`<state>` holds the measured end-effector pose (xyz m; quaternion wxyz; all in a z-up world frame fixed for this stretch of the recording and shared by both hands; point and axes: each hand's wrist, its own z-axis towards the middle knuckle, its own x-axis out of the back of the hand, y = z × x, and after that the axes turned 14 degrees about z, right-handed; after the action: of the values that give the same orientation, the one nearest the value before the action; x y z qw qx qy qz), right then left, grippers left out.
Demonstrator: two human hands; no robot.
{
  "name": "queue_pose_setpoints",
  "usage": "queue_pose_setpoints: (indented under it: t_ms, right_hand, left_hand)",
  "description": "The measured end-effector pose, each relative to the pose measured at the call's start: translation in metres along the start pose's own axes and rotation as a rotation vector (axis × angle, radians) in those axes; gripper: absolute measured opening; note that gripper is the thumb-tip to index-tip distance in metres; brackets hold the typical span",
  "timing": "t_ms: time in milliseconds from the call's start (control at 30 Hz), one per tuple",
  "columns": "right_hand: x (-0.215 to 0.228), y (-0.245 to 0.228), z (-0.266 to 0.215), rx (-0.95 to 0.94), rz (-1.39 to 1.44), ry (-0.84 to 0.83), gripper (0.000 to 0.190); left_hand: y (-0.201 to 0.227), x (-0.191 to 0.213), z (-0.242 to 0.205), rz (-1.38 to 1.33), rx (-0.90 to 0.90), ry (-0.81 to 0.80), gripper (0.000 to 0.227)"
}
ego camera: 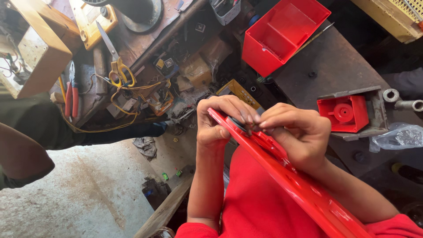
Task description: The person attaches small black rubber feet to a red plastic cover by pressing them into place. They then place the cover onto a larger red plastic housing on the workbench.
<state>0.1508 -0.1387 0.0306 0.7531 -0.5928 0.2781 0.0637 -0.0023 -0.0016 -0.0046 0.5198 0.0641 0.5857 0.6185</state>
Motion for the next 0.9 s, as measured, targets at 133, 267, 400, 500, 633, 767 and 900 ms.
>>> queue_pose_setpoints:
  t_ms: [133, 267, 400, 500, 633, 767, 900]
  right_hand:
    - [0.05, 0.028, -0.019, -0.121, 0.174, 0.148, 0.018]
    - [0.115, 0.043, -0.037, -0.03, 0.267, 0.275, 0.025]
    - [0.151, 0.042, -0.065, -0.126, 0.193, 0.211, 0.034]
    - [0.153, 0.036, -0.073, -0.26, 0.273, 0.139, 0.037]
    - [0.134, 0.039, -0.062, -0.17, 0.477, 0.368, 0.035]
    - [0.118, 0.036, -0.048, -0.124, 0.401, 0.515, 0.042]
    - [0.108, 0.027, -0.043, -0.125, 0.41, 0.521, 0.045]
  left_hand:
    - [-0.004, 0.008, -0.016, -0.027, 0.109, 0.224, 0.039]
    - [-0.005, 0.009, -0.017, -0.049, 0.197, 0.464, 0.034]
    - [-0.012, 0.005, -0.017, -0.028, 0.29, 0.612, 0.025]
    - [-0.02, -0.001, -0.019, 0.007, 0.35, 0.66, 0.027]
    - [-0.03, -0.008, -0.019, -0.02, 0.397, 0.642, 0.027]
    - [-0.038, -0.012, -0.022, -0.083, 0.434, 0.717, 0.027]
    - [-0.04, -0.011, -0.029, 0.043, 0.455, 0.728, 0.023]
